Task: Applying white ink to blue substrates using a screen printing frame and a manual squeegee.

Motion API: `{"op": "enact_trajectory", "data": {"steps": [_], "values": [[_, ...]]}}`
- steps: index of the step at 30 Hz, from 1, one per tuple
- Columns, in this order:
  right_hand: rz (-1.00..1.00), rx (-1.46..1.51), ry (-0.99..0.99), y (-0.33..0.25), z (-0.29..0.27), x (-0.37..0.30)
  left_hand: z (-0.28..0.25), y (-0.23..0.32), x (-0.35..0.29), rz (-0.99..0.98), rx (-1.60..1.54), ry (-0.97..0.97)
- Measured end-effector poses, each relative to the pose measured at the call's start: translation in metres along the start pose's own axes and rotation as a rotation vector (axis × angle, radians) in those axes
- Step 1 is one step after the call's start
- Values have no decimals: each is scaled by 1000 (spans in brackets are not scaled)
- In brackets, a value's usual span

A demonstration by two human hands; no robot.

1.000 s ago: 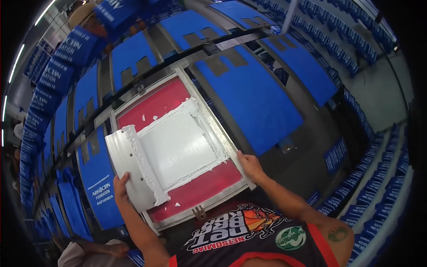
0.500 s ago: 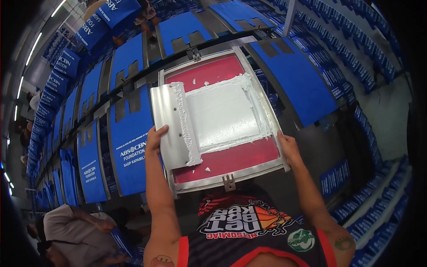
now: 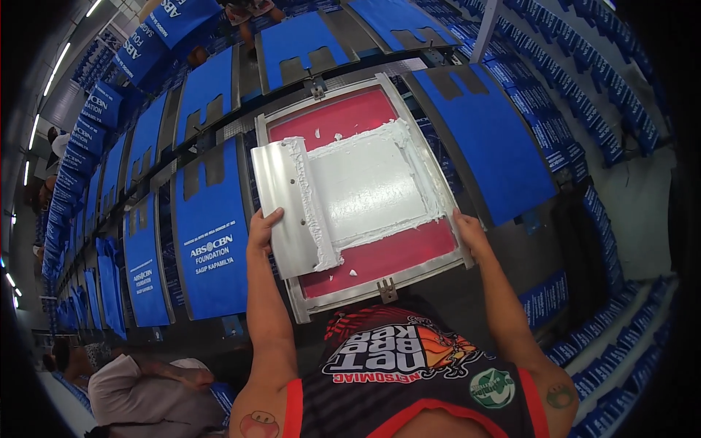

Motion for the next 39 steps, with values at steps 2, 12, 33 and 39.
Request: {"op": "enact_trajectory", "data": {"steps": [2,12,33,39], "values": [[-47,-57,46,-7,0,-16,10,20,-1,-4,34,-27],[139,-77,-749,-29,103,-178,161,98,71,667,1477,-98],[-298,-446,-744,-63,82,-161,170,22,-100,509,1493,-334],[-1051,-1042,-137,-187,39,-83,165,16,-90,408,1531,-356]]}}
Point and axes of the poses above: each hand's wrist, its own x-axis towards the middle knuckle, its own z-axis out of the palm, y = z × x, the point moved 3 cm from there along x, towards the middle knuckle, and after that the axes turned 3 degrees about x, right-handed, at the moved point
